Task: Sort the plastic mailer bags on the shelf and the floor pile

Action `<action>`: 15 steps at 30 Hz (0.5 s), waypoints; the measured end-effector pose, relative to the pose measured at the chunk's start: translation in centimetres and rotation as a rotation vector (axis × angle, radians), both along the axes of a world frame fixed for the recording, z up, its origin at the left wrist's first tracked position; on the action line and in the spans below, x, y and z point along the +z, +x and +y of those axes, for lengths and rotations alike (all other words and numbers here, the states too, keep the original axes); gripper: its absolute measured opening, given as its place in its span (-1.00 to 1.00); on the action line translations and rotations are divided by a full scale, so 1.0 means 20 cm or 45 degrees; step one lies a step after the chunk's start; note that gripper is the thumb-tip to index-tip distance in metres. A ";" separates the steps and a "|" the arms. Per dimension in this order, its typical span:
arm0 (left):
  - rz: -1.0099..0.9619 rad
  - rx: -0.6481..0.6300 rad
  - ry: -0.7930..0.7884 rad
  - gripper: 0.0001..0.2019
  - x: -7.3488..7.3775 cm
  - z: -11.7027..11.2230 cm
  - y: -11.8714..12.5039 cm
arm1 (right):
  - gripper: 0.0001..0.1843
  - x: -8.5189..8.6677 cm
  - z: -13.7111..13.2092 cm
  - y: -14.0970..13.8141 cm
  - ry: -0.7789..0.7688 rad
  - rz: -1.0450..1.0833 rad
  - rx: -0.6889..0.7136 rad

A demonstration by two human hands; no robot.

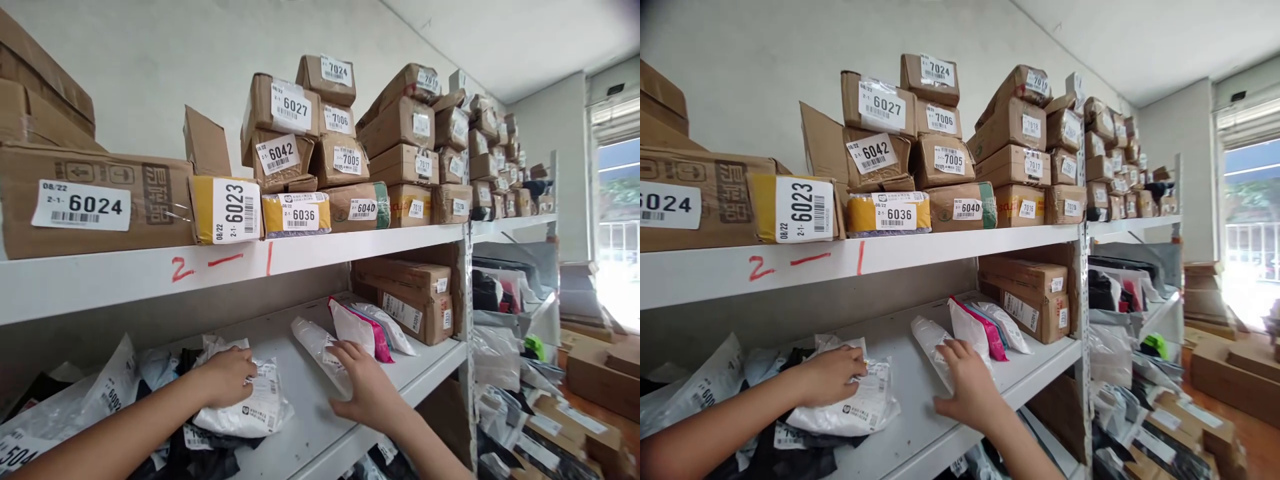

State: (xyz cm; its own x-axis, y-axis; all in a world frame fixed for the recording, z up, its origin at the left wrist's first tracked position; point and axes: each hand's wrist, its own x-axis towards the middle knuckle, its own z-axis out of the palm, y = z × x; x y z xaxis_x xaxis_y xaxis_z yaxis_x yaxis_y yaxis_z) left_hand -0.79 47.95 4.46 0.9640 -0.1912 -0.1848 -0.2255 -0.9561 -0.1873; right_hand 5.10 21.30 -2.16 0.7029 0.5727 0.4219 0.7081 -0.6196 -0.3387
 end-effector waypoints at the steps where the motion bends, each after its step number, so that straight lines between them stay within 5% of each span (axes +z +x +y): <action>1: -0.006 0.005 0.005 -0.62 0.00 0.00 0.00 | -0.09 -0.01 -0.05 0.03 -0.105 0.013 -0.091; 5: -0.021 0.013 0.012 -0.62 0.01 -0.01 0.01 | -0.22 -0.07 -0.09 0.10 -0.267 -0.019 -0.151; 9: -0.039 -0.003 0.017 -0.61 -0.01 -0.01 0.00 | -0.41 -0.12 0.12 0.04 0.024 0.071 -0.062; 15: -0.072 0.089 -0.097 -0.62 0.01 0.05 0.00 | -0.42 -0.18 0.37 -0.08 0.547 0.211 0.256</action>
